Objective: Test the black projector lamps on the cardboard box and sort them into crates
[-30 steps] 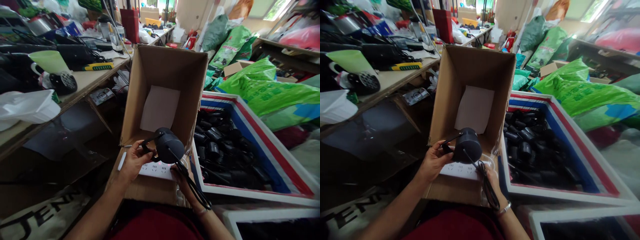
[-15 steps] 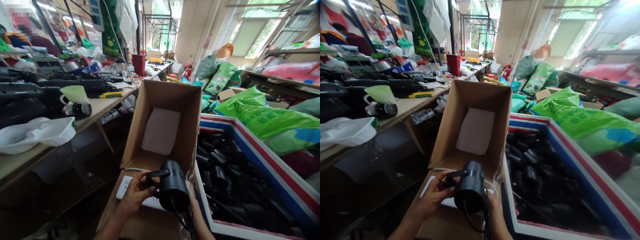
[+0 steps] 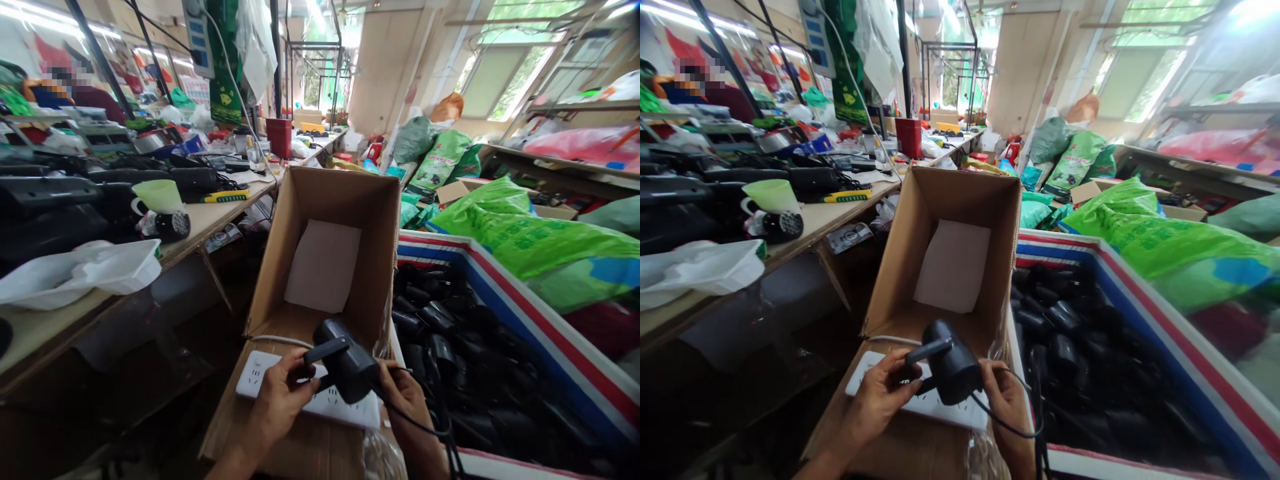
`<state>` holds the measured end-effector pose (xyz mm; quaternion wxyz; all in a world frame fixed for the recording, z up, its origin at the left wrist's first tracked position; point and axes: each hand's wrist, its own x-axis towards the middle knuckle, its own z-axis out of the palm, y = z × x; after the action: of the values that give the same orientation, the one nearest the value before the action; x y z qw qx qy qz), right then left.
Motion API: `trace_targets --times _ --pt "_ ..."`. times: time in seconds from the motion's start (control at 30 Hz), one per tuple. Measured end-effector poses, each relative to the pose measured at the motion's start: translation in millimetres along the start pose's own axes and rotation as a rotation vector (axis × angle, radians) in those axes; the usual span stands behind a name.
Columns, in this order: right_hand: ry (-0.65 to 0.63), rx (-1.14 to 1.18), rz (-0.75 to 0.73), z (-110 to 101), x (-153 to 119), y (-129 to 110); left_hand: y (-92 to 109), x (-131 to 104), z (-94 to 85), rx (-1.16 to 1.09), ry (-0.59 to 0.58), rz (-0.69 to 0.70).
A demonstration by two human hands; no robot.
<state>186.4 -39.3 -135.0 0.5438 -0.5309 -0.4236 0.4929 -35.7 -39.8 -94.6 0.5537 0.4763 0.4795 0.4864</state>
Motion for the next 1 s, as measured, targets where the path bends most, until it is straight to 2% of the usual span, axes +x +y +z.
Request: trace_targets --times 0.1,0.17,0.2,0.23,0.37,0.43,0.5,0.57,0.63,0.7,0.77,0.87,0.93,1.0 --pt "-0.175 0.036 0.088 -11.8 -20.2 -22.6 3.3 -7.3 8.6 0.133 -0.018 0.036" --pt "-0.27 0.093 0.109 -15.7 -45.4 -34.1 4.7 -15.9 17.6 0.249 -0.091 0.095" --pt "-0.266 0.133 0.102 -15.2 -59.6 -37.8 5.2 -21.3 23.1 0.308 -0.139 0.132" --pt "-0.21 0.179 0.088 -13.5 -73.7 -40.1 5.8 -27.0 28.9 0.367 -0.196 0.173" --pt "0.281 0.268 0.039 -11.8 -118.7 -38.4 10.1 -46.0 53.5 0.576 -0.473 0.367" --pt "0.373 0.232 0.011 -24.2 -141.4 -36.7 11.9 -51.1 66.9 0.658 -0.553 0.481" --pt "0.37 0.169 -0.002 -43.8 -170.4 -38.3 11.6 -54.2 81.5 0.694 -0.626 0.527" --pt "0.33 0.103 0.017 -66.4 -203.8 -43.1 8.7 -55.9 98.1 0.636 -0.78 0.431" --pt "0.297 0.064 0.07 -88.8 -238.0 -48.4 3.7 -57.3 117.3 0.528 -1.036 0.253" --pt "0.319 0.057 0.156 -109.3 -272.2 -50.3 -1.9 -59.2 138.0 0.455 -1.271 0.113" --pt "0.383 -0.007 0.269 -126.6 -308.3 -43.9 -7.0 -62.1 157.0 0.434 -1.409 0.004" --pt "0.455 -0.309 0.539 -141.8 -368.3 -10.0 -14.0 -65.8 174.4 0.437 -1.397 -0.192" --pt "0.529 -0.554 0.82 -143.1 -407.4 28.4 -19.8 -65.5 177.1 0.453 -1.321 -0.297" --pt "0.622 -0.617 0.979 -139.9 -439.6 72.4 -27.2 -62.5 174.7 0.473 -1.239 -0.387"
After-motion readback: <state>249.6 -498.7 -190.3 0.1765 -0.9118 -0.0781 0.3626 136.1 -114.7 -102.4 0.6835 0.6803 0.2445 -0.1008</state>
